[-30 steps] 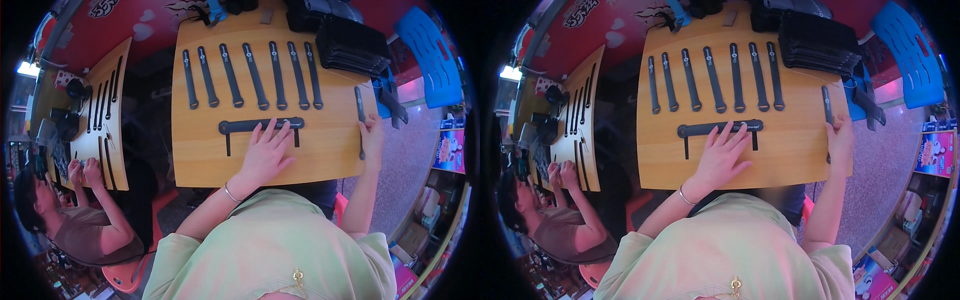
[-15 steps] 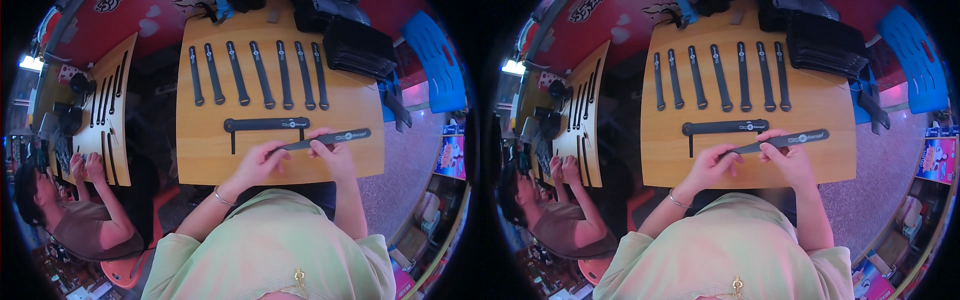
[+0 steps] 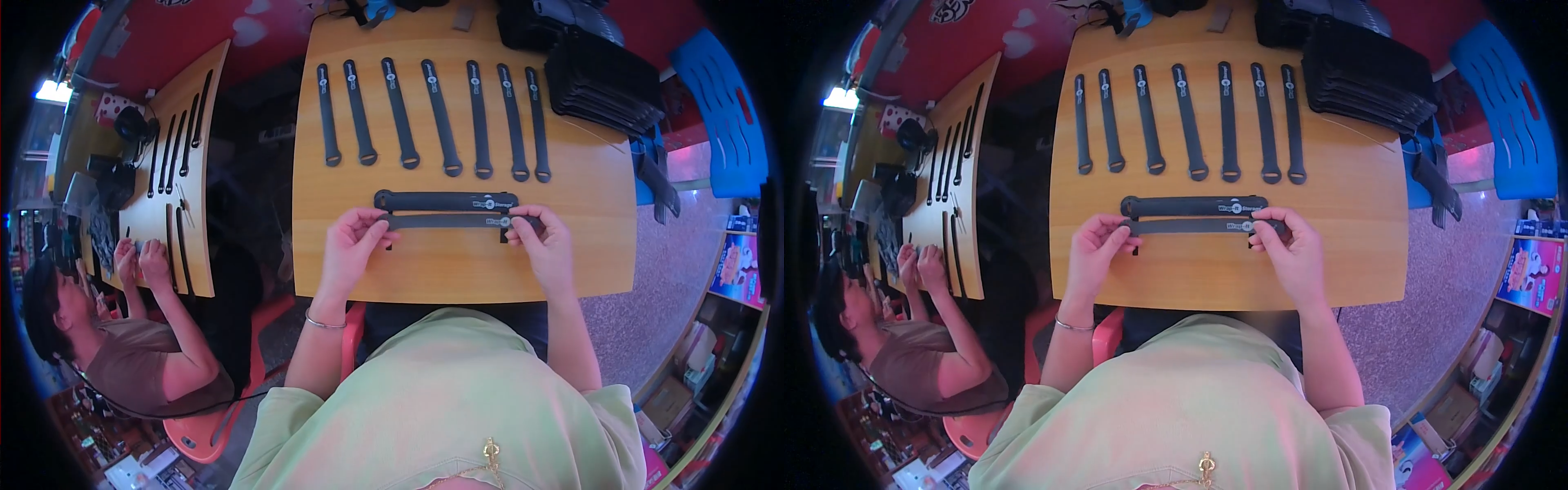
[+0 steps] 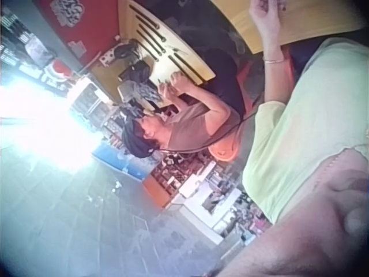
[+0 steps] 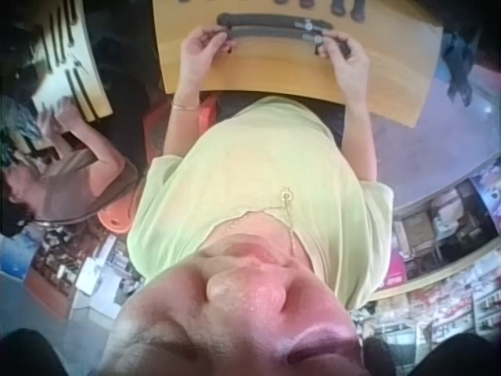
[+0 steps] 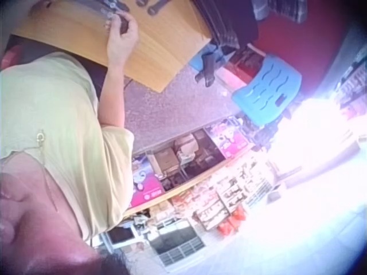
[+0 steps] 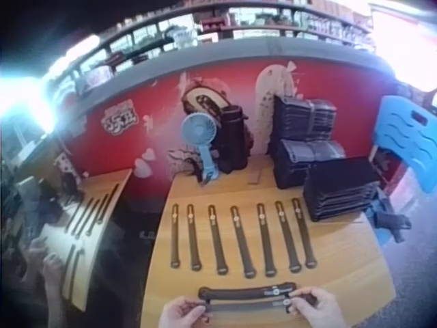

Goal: Inspecting, organizing, and stacking black textile straps, then securing the stack with a rubber band.

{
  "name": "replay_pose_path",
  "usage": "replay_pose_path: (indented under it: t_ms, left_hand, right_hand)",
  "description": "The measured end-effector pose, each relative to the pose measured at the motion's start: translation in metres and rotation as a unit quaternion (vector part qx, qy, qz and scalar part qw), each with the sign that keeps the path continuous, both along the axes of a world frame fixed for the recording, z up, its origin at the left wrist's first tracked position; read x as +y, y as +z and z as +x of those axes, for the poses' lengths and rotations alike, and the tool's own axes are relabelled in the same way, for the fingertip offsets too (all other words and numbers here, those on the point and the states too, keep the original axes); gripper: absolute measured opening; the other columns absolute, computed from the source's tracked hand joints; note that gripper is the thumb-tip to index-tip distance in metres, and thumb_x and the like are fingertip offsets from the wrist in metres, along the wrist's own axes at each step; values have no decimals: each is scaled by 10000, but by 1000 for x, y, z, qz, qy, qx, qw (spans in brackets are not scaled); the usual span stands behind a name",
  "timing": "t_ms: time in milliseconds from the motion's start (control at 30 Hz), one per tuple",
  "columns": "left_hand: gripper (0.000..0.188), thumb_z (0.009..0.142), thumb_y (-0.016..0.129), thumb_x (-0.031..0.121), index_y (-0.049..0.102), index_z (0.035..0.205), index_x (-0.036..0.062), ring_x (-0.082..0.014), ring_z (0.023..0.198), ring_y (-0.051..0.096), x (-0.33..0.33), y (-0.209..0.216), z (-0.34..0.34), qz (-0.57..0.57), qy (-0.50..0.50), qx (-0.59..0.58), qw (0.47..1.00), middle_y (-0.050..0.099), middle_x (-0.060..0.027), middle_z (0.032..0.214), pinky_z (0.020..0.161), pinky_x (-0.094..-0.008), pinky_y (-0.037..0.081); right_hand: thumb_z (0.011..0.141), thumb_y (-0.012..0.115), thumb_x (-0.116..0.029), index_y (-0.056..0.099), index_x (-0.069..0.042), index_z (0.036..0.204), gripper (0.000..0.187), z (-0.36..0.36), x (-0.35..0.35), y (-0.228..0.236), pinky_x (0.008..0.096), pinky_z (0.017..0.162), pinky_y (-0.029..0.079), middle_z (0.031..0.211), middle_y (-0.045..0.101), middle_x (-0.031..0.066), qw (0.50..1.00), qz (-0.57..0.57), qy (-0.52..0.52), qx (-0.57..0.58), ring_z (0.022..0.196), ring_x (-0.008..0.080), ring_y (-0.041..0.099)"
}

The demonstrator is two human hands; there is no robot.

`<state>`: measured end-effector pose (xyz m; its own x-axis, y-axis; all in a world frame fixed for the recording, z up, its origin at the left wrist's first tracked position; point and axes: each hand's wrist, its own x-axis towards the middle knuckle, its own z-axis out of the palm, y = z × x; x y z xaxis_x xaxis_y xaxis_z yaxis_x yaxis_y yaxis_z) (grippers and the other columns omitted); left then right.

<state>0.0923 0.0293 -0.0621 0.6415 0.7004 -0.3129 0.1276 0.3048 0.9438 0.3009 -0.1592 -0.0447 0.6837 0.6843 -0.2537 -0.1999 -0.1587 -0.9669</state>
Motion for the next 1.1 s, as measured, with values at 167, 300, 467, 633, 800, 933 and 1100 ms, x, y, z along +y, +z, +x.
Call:
replay_pose_path:
  t_ms: [167, 300, 467, 633, 800, 933, 1100]
  left_hand:
    - [147, 882, 577, 12, 588, 1016, -47, -147, 758, 663, 7, -1, 4, 7, 31, 1, 999, 648, -73, 845, 632, -202, 511]
    - [105, 866, 598, 9, 592, 960, -37, -126, 706, 652, 13, -4, 5, 48, 40, 36, 997, 643, -64, 799, 605, -194, 496]
    - [70, 840, 627, 3, 588, 896, -12, -93, 617, 622, 15, -7, 8, 73, 55, 65, 994, 631, -44, 746, 540, -183, 464]
    - [75, 828, 639, 2, 583, 877, -4, -67, 562, 580, 16, -8, 10, 74, 64, 66, 993, 605, -21, 697, 498, -175, 442]
    - [73, 826, 640, 1, 580, 868, -2, -66, 555, 573, 18, -9, 12, 77, 63, 73, 992, 600, -22, 687, 491, -176, 439]
    - [72, 827, 637, 0, 577, 865, 0, -67, 546, 566, 19, -9, 12, 69, 58, 72, 993, 596, -26, 689, 484, -180, 438]
    - [68, 830, 633, 2, 575, 866, 0, -70, 543, 564, 21, -9, 12, 68, 56, 80, 993, 592, -26, 685, 482, -183, 442]
  right_hand:
    - [902, 557, -45, 605, -5, 1025, 138, 2, 8, -2, 190, 614, 481, 832, 608, 17, 1000, 5, -7, -27, 685, 63, 575]
    - [889, 571, -34, 603, -17, 1016, 131, 7, 8, -5, 174, 578, 443, 828, 595, 7, 997, -53, 7, -60, 646, 51, 540]
    - [876, 588, -25, 596, -23, 986, 110, 9, 9, -11, 166, 553, 417, 812, 587, 0, 996, -55, -7, -68, 628, 41, 522]
    - [873, 599, -36, 588, -23, 958, 87, 10, 9, -15, 164, 538, 408, 786, 580, -15, 994, -52, -11, -96, 624, 34, 514]
    - [864, 610, -33, 574, -27, 945, 89, 12, 10, -20, 160, 524, 398, 767, 570, -20, 990, -61, -11, -125, 620, 29, 505]
    - [855, 622, -29, 555, -35, 932, 102, 12, 11, -21, 158, 522, 393, 753, 556, -25, 989, -57, -13, -137, 617, 26, 498]
    - [853, 624, -30, 553, -41, 926, 103, 11, 11, -23, 157, 525, 396, 754, 550, -30, 989, -57, -12, -137, 626, 24, 498]
